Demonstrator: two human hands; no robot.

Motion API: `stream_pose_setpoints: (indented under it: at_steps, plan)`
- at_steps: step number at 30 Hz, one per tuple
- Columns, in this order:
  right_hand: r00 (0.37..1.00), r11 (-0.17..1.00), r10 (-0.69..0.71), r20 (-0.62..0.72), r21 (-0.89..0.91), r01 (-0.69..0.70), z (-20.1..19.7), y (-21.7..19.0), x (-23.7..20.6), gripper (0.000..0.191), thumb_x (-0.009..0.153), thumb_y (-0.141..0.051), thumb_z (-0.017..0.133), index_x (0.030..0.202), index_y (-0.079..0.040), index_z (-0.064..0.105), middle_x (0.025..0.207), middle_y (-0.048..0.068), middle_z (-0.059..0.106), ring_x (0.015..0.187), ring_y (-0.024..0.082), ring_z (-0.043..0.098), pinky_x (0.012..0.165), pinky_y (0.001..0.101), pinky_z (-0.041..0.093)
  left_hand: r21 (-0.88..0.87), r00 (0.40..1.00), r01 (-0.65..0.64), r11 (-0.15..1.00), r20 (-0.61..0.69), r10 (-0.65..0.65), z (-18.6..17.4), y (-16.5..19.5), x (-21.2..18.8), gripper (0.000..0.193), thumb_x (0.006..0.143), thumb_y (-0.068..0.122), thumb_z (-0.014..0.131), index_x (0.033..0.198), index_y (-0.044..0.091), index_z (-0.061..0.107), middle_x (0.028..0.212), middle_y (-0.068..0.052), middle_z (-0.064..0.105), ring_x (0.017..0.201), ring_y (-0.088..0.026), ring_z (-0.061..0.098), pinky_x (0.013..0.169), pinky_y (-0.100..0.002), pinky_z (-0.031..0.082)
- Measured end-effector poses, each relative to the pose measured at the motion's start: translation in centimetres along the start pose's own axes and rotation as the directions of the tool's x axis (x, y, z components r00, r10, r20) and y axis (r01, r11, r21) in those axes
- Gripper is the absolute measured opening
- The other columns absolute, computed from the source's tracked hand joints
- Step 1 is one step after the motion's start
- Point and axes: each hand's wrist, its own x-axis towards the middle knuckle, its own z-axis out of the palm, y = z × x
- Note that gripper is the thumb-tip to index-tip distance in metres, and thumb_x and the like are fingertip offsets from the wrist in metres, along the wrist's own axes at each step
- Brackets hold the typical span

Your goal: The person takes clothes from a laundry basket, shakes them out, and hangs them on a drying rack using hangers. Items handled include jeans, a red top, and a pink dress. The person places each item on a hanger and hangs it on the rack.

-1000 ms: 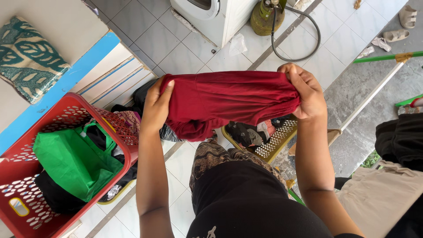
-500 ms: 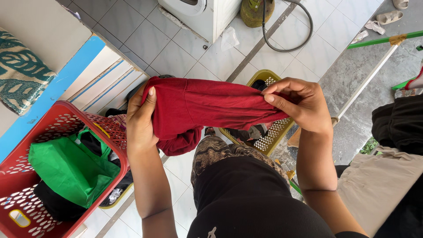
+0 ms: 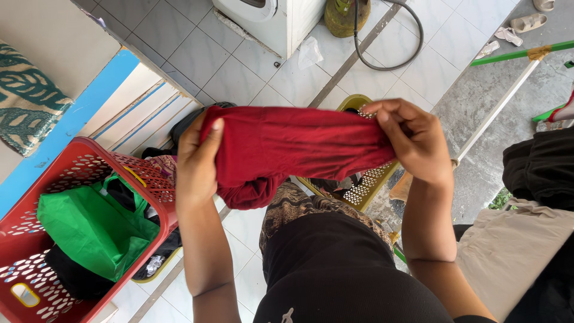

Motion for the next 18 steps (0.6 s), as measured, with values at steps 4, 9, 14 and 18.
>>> stream_pose_setpoints:
  at_steps: [4, 9, 14, 18]
  plan:
    - [0.868, 0.808, -0.497, -0.003, -0.367, 0.461, 2.5, -1.4, 0.7, 0.033, 0.095, -0.006, 0.069, 0.128, -0.010, 0.066, 0.099, 0.009, 0.071, 0.089, 0.018, 0.064, 0.079, 0.0277, 0.049, 0.518, 0.989, -0.087, 0.851, 0.146, 0.012, 4.8, 0.0, -0.3, 0.029, 0.098, 0.028, 0.068, 0.111, 0.003, 0.067, 0.094, -0.005, 0.074, 0.086, -0.012, 0.067, 0.080, -0.028, 0.054]
    - [0.951, 0.892, -0.216, 0.222, -0.351, 0.285, 7.5, 0.2, 3.2, 0.055, 0.085, -0.009, 0.074, 0.137, -0.021, 0.061, 0.107, 0.012, 0.074, 0.096, 0.028, 0.071, 0.085, 0.0350, 0.055, 0.652, 0.852, -0.488, 0.580, 0.500, 0.155, 7.6, -3.8, 1.7, 0.060, 0.078, 0.024, 0.089, 0.119, -0.003, 0.054, 0.104, -0.018, 0.059, 0.097, -0.033, 0.063, 0.085, -0.043, 0.051]
    - [0.833, 0.738, -0.530, 0.160, -0.396, 0.546, 7.7, 4.5, 4.5, 0.067, 0.071, 0.002, 0.067, 0.131, -0.024, 0.053, 0.117, 0.019, 0.072, 0.100, 0.036, 0.071, 0.088, 0.0384, 0.055, 0.943, 0.951, -0.262, 0.203, 0.218, 0.218, 6.0, -9.1, 3.5, 0.055, 0.070, -0.002, 0.078, 0.118, 0.005, 0.054, 0.116, -0.017, 0.057, 0.111, -0.038, 0.062, 0.091, -0.048, 0.051]
    - [0.935, 0.948, -0.158, 0.318, -0.215, 0.233, 7.6, 6.3, 4.9, 0.059, 0.080, 0.002, 0.066, 0.135, -0.013, 0.055, 0.105, 0.015, 0.074, 0.098, 0.033, 0.074, 0.086, 0.0391, 0.058, 0.823, 0.801, -0.517, 0.235, 0.368, 0.472, 5.1, -12.1, 4.6, 0.067, 0.058, -0.005, 0.075, 0.120, 0.008, 0.054, 0.117, -0.015, 0.062, 0.111, -0.039, 0.064, 0.105, -0.063, 0.040]
